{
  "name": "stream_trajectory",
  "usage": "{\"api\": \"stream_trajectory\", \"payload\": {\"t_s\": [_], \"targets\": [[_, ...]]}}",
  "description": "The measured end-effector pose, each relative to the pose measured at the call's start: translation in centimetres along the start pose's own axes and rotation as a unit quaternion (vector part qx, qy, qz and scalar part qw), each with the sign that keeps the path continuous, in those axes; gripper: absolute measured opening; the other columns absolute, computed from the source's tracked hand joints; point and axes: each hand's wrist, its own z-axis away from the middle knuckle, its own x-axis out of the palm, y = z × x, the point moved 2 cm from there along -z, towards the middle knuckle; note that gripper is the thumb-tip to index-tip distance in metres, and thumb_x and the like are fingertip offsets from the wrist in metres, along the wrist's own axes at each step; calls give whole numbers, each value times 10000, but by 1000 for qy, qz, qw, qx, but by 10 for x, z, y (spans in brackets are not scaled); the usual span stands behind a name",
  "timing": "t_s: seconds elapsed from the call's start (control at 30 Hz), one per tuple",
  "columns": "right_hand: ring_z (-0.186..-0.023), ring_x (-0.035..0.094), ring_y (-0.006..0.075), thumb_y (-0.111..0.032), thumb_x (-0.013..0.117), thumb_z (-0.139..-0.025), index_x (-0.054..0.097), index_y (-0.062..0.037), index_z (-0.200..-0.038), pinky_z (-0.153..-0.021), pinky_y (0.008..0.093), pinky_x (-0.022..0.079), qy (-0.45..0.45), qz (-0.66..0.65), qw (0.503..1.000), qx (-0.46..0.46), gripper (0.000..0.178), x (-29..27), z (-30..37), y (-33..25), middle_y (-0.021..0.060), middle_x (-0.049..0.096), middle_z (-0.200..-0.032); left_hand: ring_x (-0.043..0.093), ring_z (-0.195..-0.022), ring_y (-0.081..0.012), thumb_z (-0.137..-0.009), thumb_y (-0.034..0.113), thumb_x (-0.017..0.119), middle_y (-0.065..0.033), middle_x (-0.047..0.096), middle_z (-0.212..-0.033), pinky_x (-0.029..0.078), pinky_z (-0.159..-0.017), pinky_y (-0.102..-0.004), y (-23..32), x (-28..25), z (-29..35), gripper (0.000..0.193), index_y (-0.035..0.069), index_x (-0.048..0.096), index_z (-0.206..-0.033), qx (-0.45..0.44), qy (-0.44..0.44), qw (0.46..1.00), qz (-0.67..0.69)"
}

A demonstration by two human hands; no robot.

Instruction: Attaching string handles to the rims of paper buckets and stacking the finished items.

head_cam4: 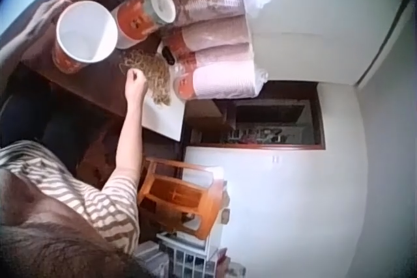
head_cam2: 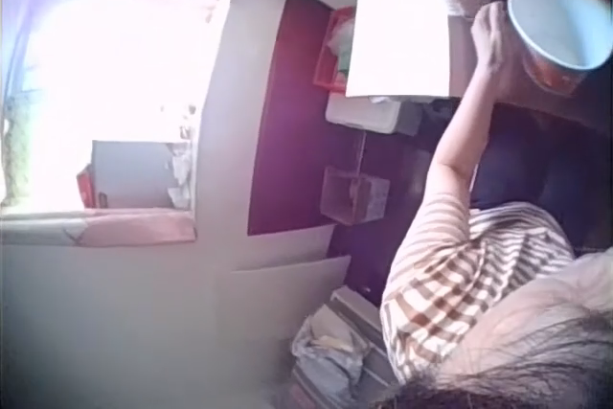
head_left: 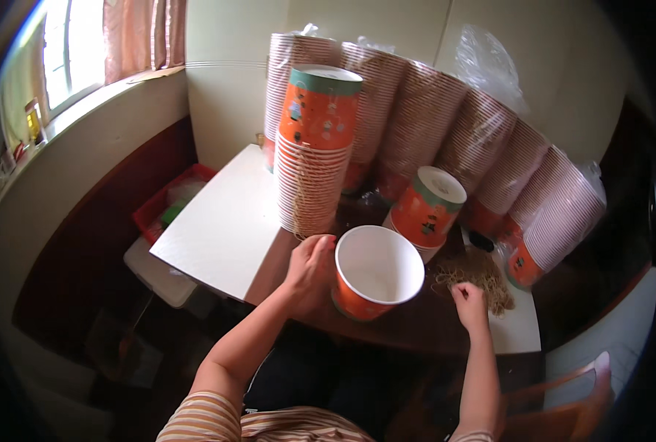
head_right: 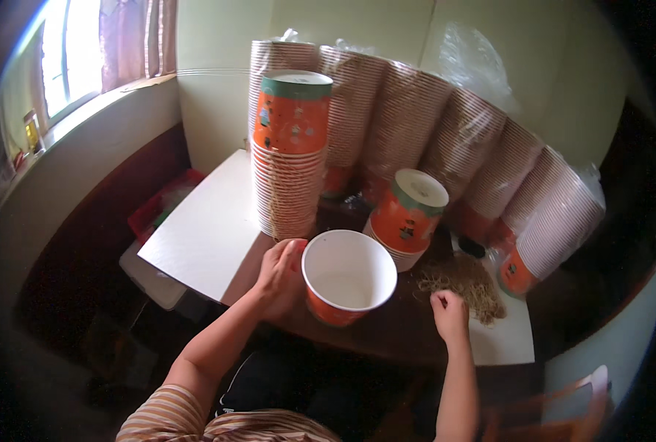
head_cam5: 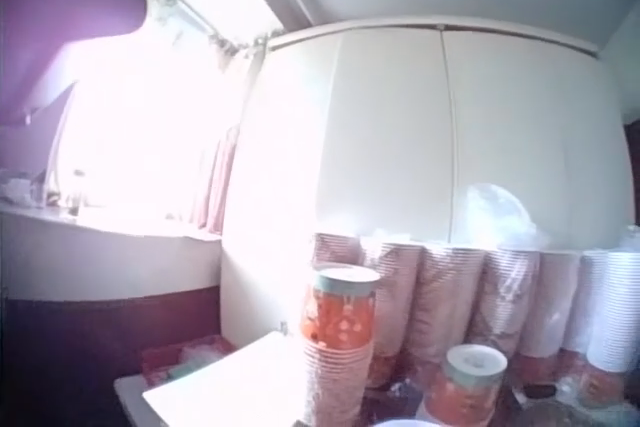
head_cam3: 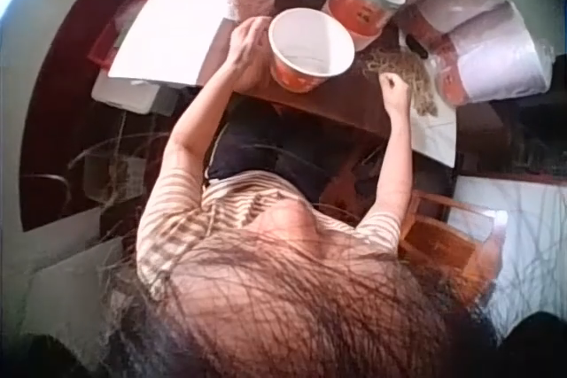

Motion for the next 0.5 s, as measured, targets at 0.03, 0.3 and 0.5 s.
{"api": "stream_trajectory", "payload": {"t_s": [0.03,0.3,0.5], "targets": [[-687,635,239,-115,629,-815,651,6,-853,-642,327,484,0,14,1000,-19,129,-1,-5,-3,144,646,-744,602,-876,-196,-941,236,507,-123,648,-926,473,-793,-307,-14,-8,3,307,-36,626,-1020,82,35,990,-111],[-802,608,307,-145,633,-771,661,-15,-794,-709,378,476,-1,87,996,-36,135,9,-39,14,153,619,-812,595,-871,-330,-896,149,508,-157,601,-923,477,-765,-368,-16,-1,15,196,-1,629,-933,209,8,944,-255],[-746,623,317,-159,661,-714,692,-70,-728,-684,393,493,-158,182,968,-69,94,35,-60,18,157,638,-778,596,-862,-322,-889,136,514,-159,597,-927,478,-760,-367,-11,-8,10,184,-3,633,-903,216,41,938,-266]]}}
